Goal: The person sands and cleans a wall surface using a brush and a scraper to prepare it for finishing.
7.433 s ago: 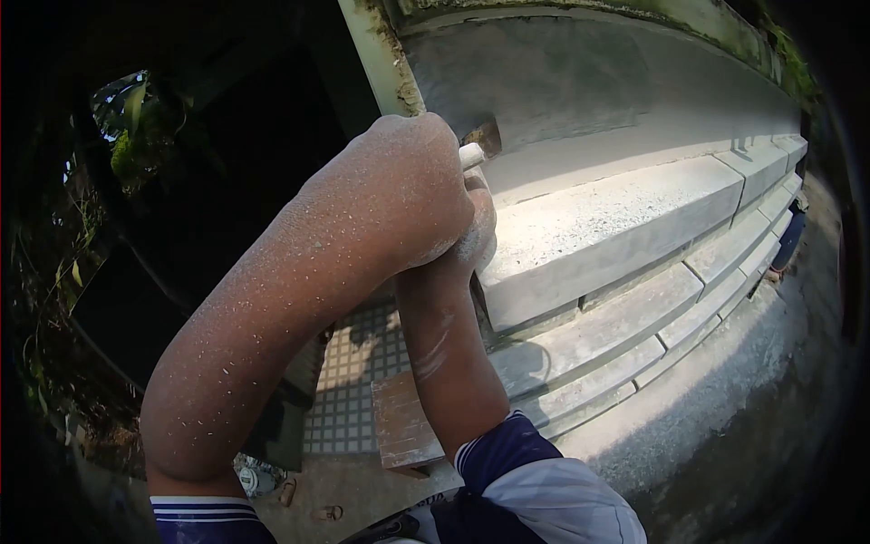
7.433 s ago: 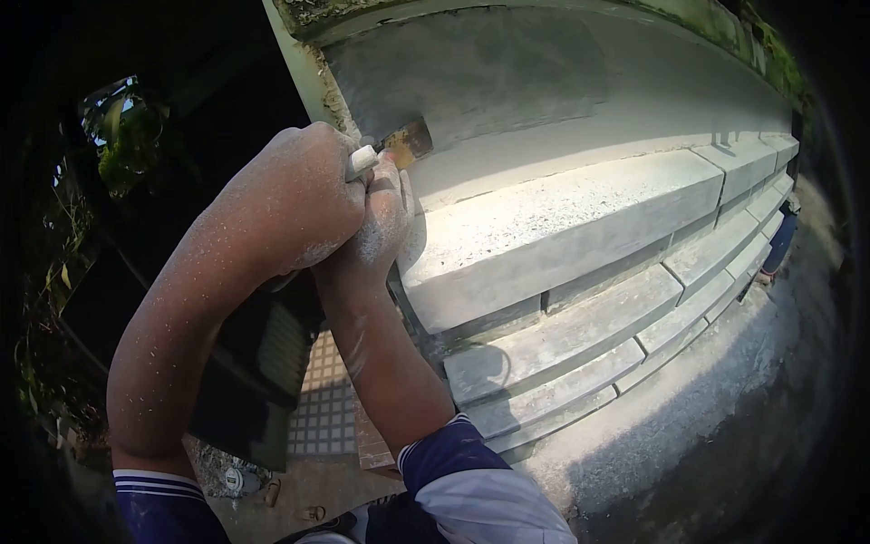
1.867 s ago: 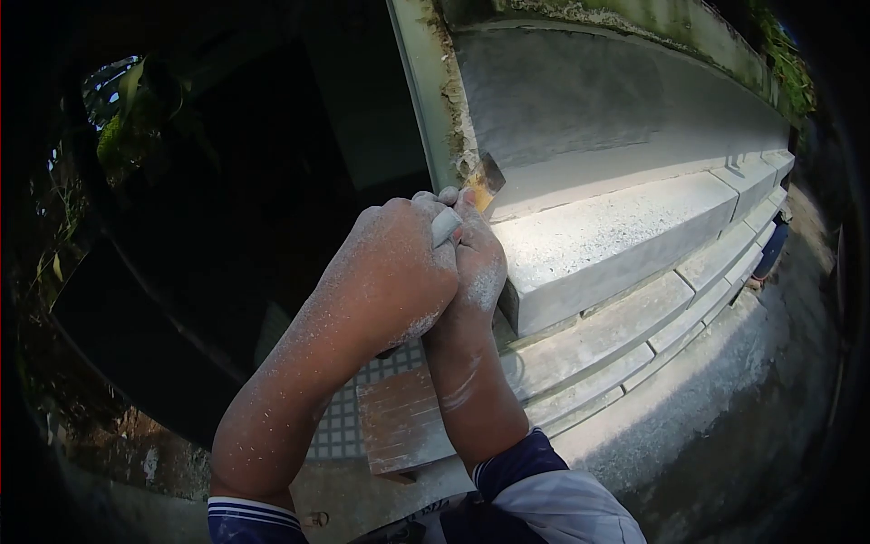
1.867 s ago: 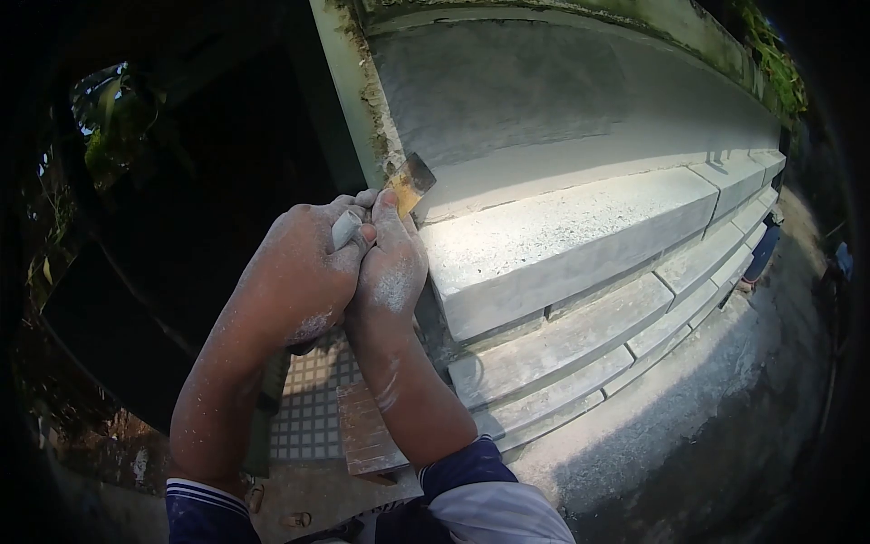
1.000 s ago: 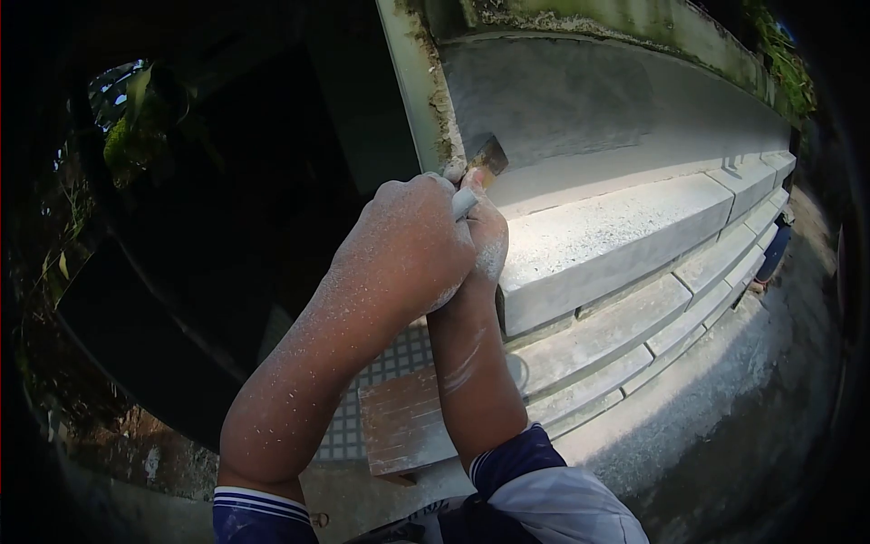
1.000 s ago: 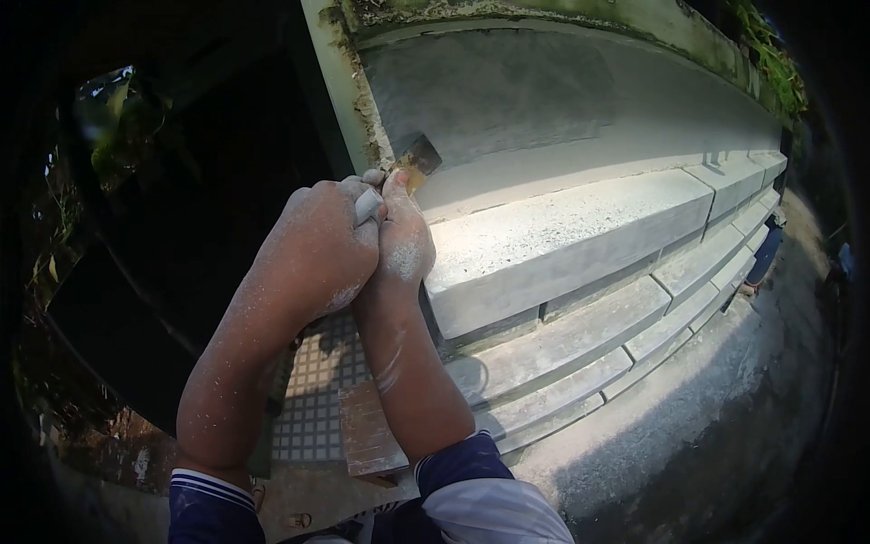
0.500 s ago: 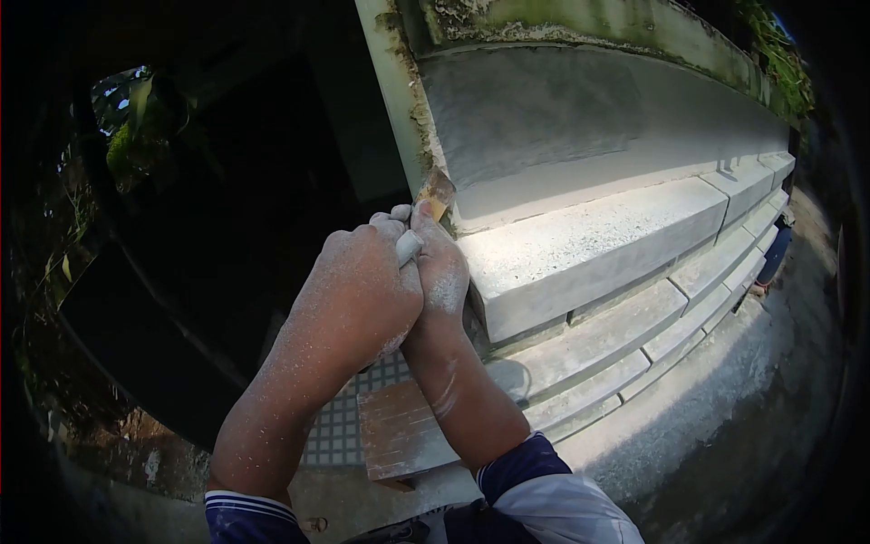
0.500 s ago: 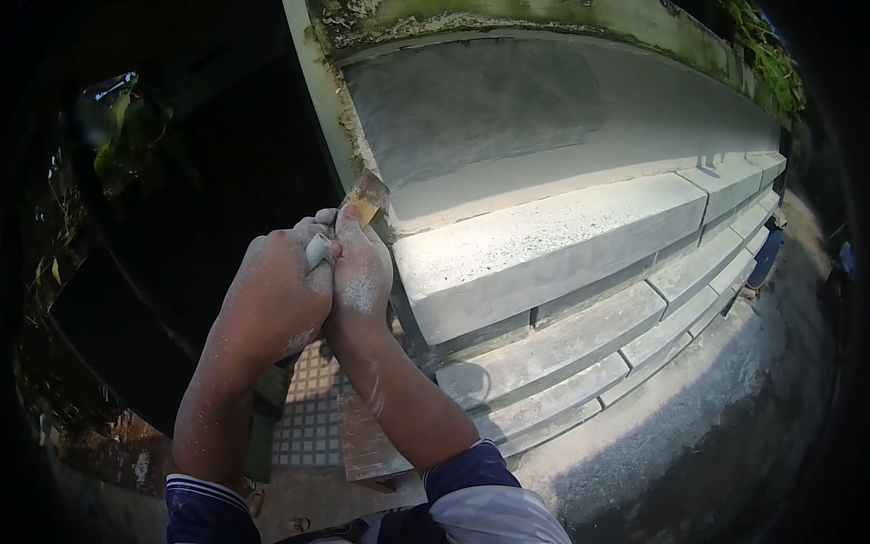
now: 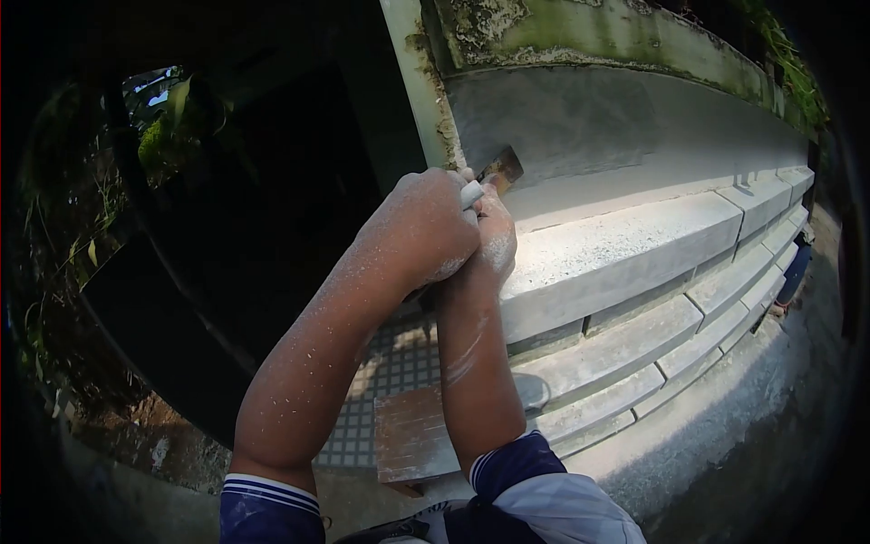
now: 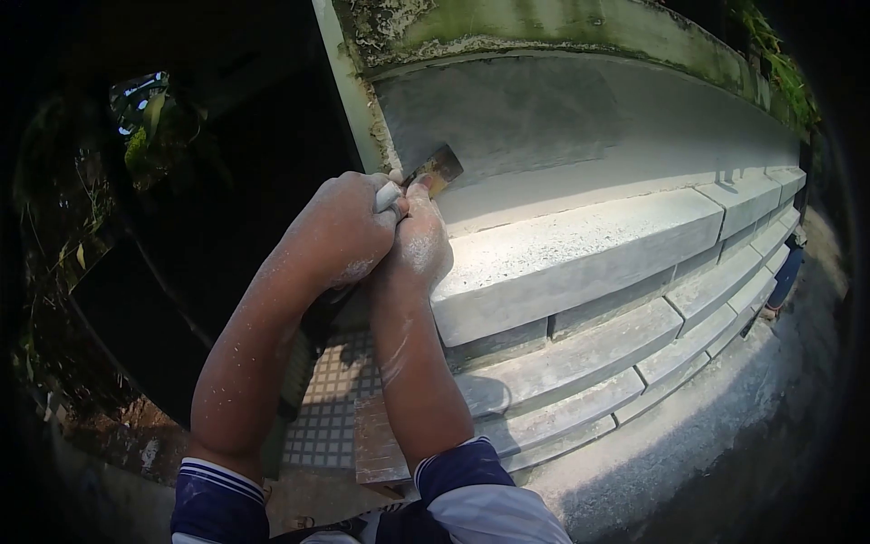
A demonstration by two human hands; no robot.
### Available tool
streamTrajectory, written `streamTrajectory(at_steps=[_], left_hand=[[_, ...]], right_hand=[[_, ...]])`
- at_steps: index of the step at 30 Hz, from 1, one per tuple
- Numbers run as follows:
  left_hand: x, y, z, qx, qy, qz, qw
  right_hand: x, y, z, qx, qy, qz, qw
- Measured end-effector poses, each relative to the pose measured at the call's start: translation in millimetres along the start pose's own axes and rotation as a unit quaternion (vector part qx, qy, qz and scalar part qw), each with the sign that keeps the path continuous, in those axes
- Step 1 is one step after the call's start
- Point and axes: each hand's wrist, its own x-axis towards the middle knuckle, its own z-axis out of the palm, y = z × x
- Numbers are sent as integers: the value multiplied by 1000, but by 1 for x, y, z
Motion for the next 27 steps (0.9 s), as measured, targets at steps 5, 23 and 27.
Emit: streamTrajectory(at_steps=[5,23,27], left_hand=[[-28,-14,-3,49,30,8,998],[10,31,11,133,-26,17,991],[5,45,1,133,-49,-16,990]], right_hand=[[12,39,-57,110,-133,69,983],[-9,-15,-32,179,-91,125,972],[-16,-5,-11,133,0,68,989]])
